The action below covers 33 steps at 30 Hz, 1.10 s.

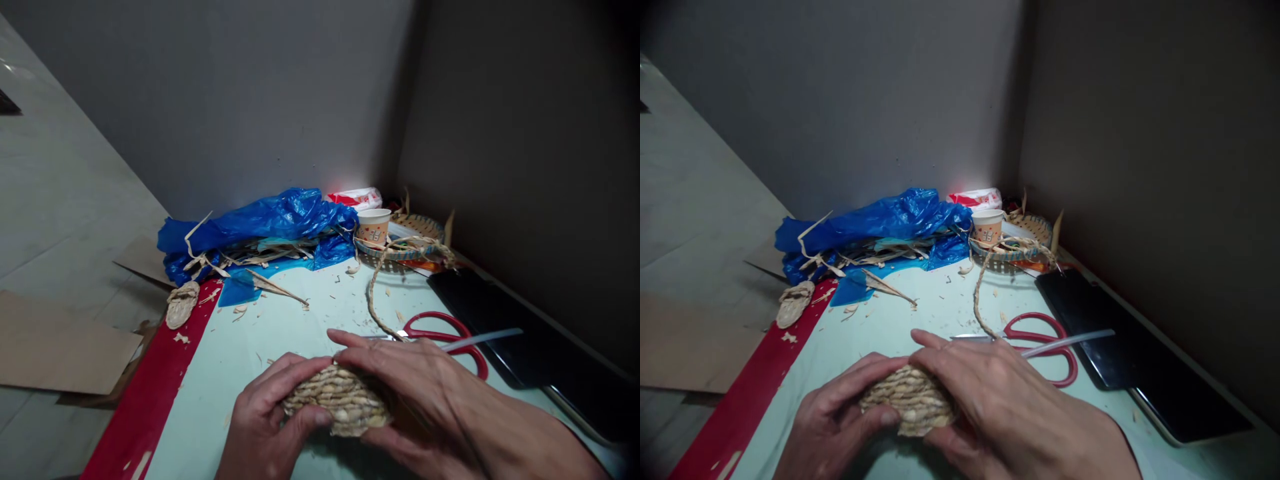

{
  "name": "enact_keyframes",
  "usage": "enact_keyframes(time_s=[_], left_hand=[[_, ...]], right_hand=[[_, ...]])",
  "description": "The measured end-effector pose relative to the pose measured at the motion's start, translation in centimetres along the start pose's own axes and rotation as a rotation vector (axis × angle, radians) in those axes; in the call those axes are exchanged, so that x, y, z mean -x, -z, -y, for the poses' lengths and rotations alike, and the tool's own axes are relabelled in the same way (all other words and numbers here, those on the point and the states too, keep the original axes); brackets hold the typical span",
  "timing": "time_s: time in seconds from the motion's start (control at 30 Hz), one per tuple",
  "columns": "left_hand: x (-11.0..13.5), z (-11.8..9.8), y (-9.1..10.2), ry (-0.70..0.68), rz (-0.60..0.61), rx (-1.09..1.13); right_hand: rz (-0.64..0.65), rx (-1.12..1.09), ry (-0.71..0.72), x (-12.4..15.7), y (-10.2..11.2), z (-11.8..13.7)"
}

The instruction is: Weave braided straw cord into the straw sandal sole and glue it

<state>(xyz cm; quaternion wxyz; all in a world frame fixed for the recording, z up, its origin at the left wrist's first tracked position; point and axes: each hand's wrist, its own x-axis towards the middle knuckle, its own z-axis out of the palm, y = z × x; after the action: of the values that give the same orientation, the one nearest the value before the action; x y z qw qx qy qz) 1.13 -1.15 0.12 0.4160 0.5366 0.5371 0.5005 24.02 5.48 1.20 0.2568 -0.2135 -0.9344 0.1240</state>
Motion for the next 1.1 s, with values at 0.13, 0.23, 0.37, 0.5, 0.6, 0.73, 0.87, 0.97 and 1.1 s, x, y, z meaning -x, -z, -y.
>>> enact_keyframes(time_s=[0.13,0.23,0.37,0.5,0.6,0.73,0.87,0.97,1.1], left_hand=[[-0.1,0.0,0.4,0.041,-0.017,0.019],[-0.7,0.0,1.0,0.04,0.065,-0.02],[-1.7,-0.9,0.8,0.082,0.133,-0.112],[-2.2,-2.1,-0.5,0.126,0.045,-0.08],[-2.0,-2.2,-0.8,0.17,-0.012,-0.036],[-1.6,-1.8,-0.6,0.199,-0.053,0.02],[-1.5,-1.3,-0.2,0.195,-0.013,0.031],[-1.5,-1.2,-0.2,0.169,0.01,-0.041],[-1.1,-1.1,-0.8,0.097,-0.088,-0.111]], right_hand=[[-0.018,0.021,0.034,-0.4,0.6,-0.3],[-0.011,-0.002,0.062,-0.5,0.5,-0.5],[0.05,-0.037,0.087,-0.6,0.1,-0.5],[0.024,-0.048,0.116,-0.8,0.1,-0.6],[-0.046,-0.027,0.13,-0.8,0.4,-1.0],[-0.111,0.015,0.12,-1.1,0.7,-1.3],[-0.112,0.012,0.141,-1.3,0.8,-1.2],[-0.056,-0.006,0.141,-1.3,0.8,-1.1],[-0.059,-0.122,0.146,-1.4,0.8,-0.8]])
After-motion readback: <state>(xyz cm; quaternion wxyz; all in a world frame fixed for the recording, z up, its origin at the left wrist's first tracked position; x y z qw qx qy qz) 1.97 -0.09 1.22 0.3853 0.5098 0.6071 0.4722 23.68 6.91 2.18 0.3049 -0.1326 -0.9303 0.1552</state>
